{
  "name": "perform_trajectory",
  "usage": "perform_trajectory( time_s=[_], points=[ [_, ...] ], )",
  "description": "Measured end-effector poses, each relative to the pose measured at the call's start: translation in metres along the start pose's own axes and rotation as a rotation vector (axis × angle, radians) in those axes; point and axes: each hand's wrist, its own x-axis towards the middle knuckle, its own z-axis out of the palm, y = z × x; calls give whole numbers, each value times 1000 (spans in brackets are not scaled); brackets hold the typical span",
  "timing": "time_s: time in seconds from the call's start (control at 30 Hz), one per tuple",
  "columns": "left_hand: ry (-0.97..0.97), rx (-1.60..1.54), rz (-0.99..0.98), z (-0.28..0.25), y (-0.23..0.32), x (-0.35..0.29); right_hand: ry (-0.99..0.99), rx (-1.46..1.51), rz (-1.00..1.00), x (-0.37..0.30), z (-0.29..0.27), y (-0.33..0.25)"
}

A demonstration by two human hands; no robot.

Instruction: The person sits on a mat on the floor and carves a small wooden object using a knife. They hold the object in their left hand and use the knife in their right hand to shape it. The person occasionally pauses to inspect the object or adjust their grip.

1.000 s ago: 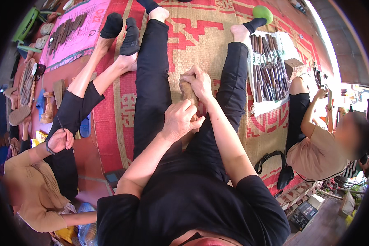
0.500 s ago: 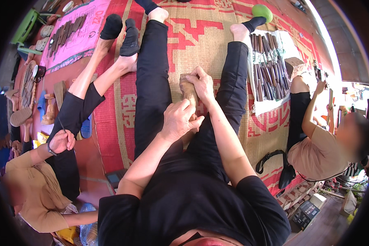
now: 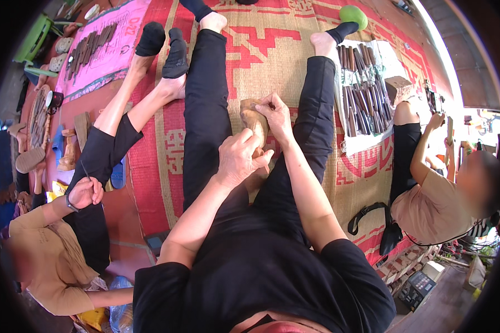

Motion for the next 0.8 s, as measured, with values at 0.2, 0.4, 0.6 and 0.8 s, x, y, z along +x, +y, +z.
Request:
perform_trajectory(
  time_s=[0.2, 0.4, 0.6, 0.8],
  points=[
    [19, -17, -69, 0, -7, -2, -69, -363, -48, 5, 4, -32],
    [14, -47, -74, -2, -10, 0, 222, -404, 82, 29, 18, -12],
    [32, -84, -106, -6, -14, -3, 112, -37, 27, 11, -4, -15],
    [46, -114, -128, -3, -13, -3, -72, 190, 85, 0, 2, -2]
  ],
)
